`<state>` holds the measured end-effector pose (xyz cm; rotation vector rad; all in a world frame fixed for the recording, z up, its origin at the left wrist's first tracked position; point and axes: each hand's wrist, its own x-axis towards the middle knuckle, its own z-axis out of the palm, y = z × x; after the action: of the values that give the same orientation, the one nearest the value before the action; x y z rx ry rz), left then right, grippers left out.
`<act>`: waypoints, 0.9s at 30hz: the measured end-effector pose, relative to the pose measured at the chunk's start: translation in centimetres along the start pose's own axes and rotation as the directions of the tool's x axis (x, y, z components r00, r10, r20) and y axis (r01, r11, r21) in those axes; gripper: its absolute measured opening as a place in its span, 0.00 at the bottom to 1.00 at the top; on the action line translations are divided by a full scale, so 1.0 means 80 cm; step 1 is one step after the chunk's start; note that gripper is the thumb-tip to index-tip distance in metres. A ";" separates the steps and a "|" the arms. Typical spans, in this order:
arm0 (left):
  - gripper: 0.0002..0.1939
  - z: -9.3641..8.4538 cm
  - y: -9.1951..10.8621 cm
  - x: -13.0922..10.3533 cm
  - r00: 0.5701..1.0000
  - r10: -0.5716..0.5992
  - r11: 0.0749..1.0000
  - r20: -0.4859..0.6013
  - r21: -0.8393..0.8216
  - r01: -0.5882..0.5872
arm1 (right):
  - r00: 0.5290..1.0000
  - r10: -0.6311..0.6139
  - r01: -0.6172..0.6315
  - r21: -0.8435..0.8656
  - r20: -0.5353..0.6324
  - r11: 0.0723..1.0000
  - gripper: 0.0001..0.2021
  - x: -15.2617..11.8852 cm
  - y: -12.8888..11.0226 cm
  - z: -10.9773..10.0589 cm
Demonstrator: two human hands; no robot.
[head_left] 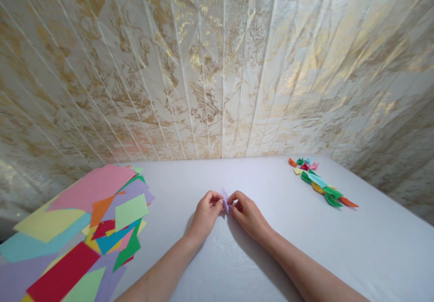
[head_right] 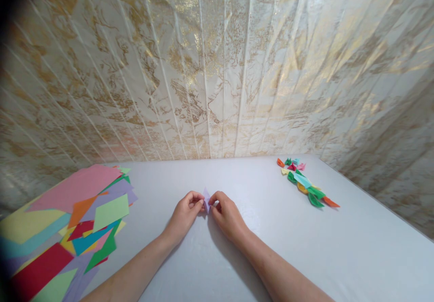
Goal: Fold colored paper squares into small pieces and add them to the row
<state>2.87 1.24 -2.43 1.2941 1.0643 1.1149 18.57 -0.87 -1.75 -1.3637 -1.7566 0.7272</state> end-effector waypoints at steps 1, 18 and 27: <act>0.08 0.000 0.001 0.000 1.000 0.007 1.000 0.005 0.009 -0.007 | 1.000 -0.003 0.003 0.000 0.001 1.000 0.08 0.000 0.001 0.000; 0.09 0.001 0.013 -0.006 0.997 0.074 0.993 0.009 0.096 -0.075 | 0.998 -0.055 0.059 0.154 -0.030 0.986 0.05 -0.001 -0.009 -0.002; 0.10 -0.002 0.013 -0.004 1.000 0.018 0.999 -0.010 -0.040 -0.018 | 0.998 -0.039 0.053 0.277 -0.055 0.959 0.03 -0.001 -0.006 0.003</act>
<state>2.68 0.92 -1.44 1.2698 1.0339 1.1511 18.10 -1.08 -1.52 -1.1371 -1.5740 0.8717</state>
